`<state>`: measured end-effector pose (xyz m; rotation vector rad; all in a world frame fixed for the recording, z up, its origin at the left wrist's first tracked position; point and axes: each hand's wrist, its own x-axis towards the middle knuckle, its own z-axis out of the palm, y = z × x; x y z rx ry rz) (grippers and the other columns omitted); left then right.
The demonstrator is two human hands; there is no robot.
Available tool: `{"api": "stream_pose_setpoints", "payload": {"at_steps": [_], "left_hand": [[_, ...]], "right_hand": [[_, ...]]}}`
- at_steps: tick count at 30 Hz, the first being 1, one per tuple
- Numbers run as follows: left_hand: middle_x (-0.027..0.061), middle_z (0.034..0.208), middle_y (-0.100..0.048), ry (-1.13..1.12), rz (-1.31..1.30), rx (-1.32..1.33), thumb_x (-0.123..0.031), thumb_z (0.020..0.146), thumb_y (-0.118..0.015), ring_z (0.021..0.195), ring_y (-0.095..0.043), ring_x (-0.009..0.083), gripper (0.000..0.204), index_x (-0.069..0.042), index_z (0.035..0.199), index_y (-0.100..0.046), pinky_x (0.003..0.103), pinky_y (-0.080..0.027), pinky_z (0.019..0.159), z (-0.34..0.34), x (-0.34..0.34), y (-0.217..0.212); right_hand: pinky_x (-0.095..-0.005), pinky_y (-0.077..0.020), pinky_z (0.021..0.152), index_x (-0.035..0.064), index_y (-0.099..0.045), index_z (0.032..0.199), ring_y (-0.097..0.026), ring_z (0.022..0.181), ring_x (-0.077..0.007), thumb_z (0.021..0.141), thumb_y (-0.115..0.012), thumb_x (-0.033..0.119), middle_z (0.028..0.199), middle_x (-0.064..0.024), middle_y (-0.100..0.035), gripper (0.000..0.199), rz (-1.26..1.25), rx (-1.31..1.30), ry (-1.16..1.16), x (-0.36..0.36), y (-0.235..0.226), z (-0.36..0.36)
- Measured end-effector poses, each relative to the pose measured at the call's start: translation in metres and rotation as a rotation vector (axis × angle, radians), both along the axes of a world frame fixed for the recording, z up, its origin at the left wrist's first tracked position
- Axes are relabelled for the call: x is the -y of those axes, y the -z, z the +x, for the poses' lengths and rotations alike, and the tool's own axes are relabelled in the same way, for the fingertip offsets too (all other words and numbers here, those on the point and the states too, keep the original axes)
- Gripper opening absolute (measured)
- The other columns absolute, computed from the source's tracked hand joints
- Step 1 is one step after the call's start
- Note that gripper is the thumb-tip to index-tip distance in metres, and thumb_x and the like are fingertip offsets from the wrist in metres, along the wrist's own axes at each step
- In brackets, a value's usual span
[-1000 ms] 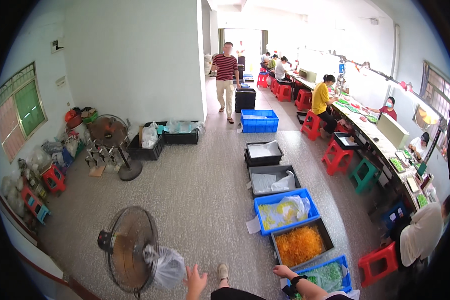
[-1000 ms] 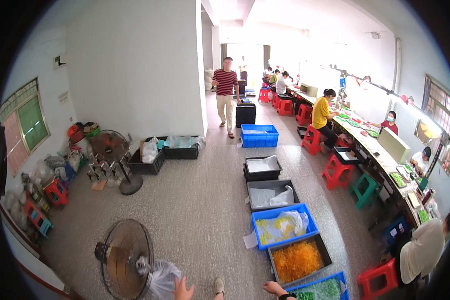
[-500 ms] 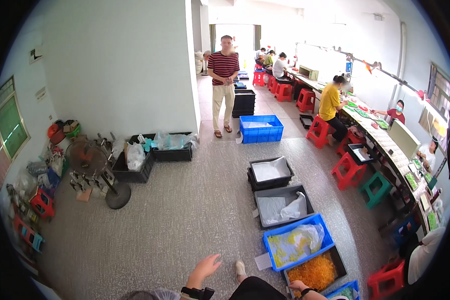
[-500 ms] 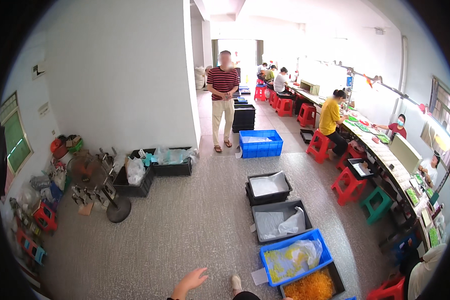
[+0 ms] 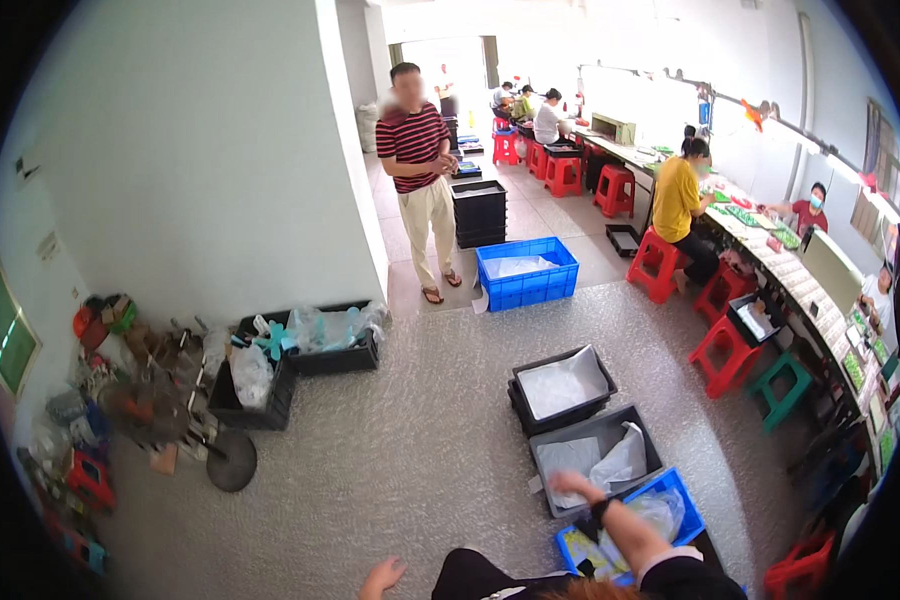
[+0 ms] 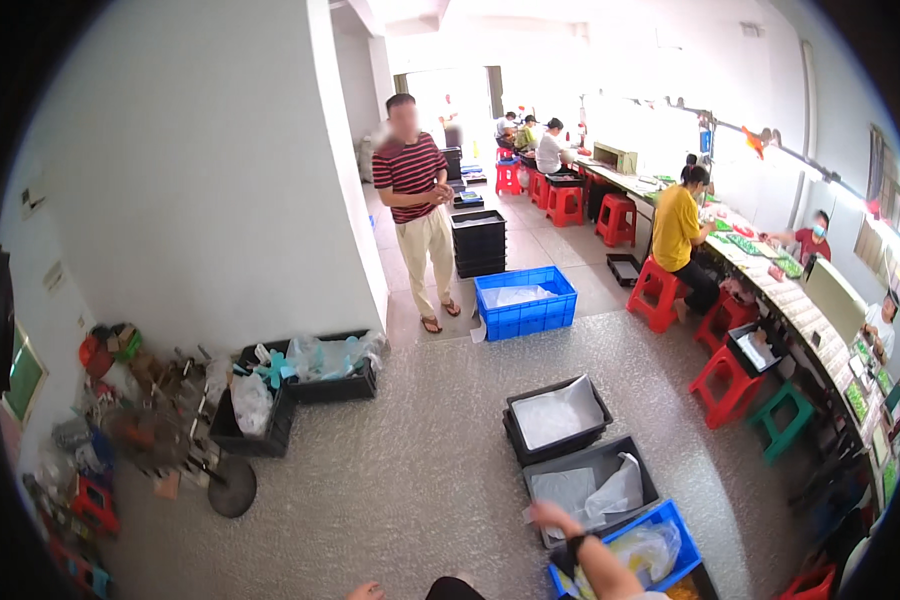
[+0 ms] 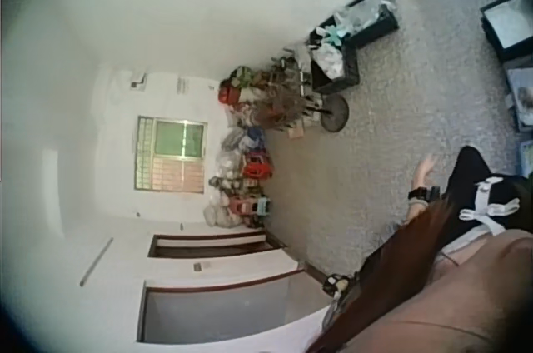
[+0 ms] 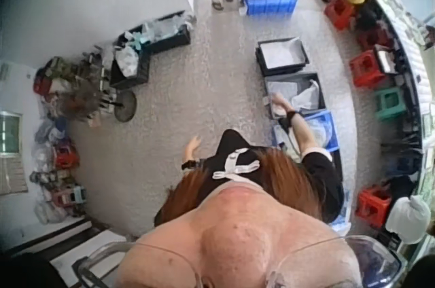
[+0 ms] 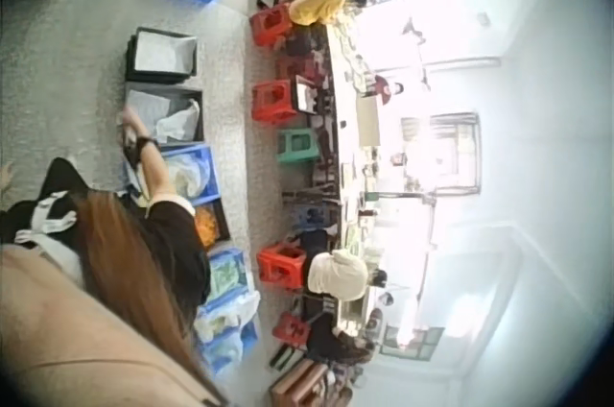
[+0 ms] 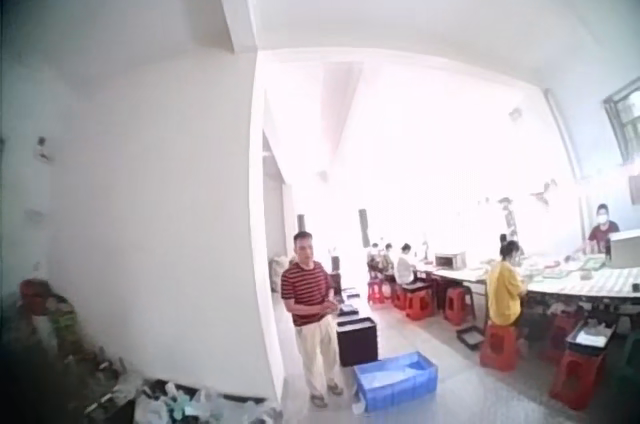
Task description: The person assembles black cardboard boxes by folding and taping the flaps. They also handle white foam sheets and a cardboard box, moving them from inside the room to an outdoor area. The person works at a table with a digital scale and various packaging materials.
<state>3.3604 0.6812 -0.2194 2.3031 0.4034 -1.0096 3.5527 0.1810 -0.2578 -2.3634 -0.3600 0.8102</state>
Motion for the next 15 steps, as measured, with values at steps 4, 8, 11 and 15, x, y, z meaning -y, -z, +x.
{"api": "stream_pose_setpoints", "payload": {"at_steps": [4, 8, 11, 15], "left_hand": [[0.0177, 0.123, -0.045, -0.029, 0.036, 0.076, -0.034, 0.080, -0.054, 0.114, -0.042, 0.0333, 0.054, -0.009, 0.125, -0.041, 0.040, -0.036, 0.093, 0.097, -0.033, 0.016], [0.0187, 0.123, -0.045, 0.067, 0.038, 0.198, -0.031, 0.080, -0.055, 0.114, -0.041, 0.0348, 0.054, -0.009, 0.127, -0.039, 0.041, -0.036, 0.093, 0.236, -0.053, 0.026], [0.0175, 0.117, -0.051, 0.102, -0.004, 0.261, -0.036, 0.080, -0.053, 0.110, -0.048, 0.0312, 0.051, -0.007, 0.122, -0.046, 0.039, -0.038, 0.091, 0.366, -0.037, -0.023], [0.0173, 0.114, -0.053, 0.107, -0.085, 0.287, -0.032, 0.081, -0.052, 0.106, -0.050, 0.0312, 0.048, -0.006, 0.121, -0.046, 0.039, -0.040, 0.088, 0.498, -0.018, -0.092]], "right_hand": [[-0.0323, -0.0474, 0.058, 0.0025, -0.046, 0.115, -0.057, 0.066, -0.0182, 0.078, -0.057, 0.020, 0.079, -0.0095, -0.058, 0.042, 0.313, 0.622, 0.303, -0.103, -0.253, 0.272], [-0.0291, -0.0506, 0.061, 0.0102, -0.004, 0.138, -0.058, 0.068, -0.0175, 0.082, -0.057, 0.019, 0.091, -0.0132, -0.056, 0.077, 0.891, 0.384, 0.299, -0.151, -0.465, 0.430], [-0.0246, -0.0501, 0.056, 0.0018, -0.010, 0.135, -0.059, 0.058, -0.0157, 0.082, -0.055, 0.020, 0.085, -0.0125, -0.059, 0.071, 0.903, 0.522, 0.233, -0.179, -0.554, 0.467], [-0.0247, -0.0488, 0.056, 0.0011, -0.023, 0.133, -0.062, 0.063, -0.0145, 0.082, -0.054, 0.023, 0.090, -0.0112, -0.061, 0.064, 0.515, 0.515, -0.069, -0.199, -0.548, 0.567]]}}
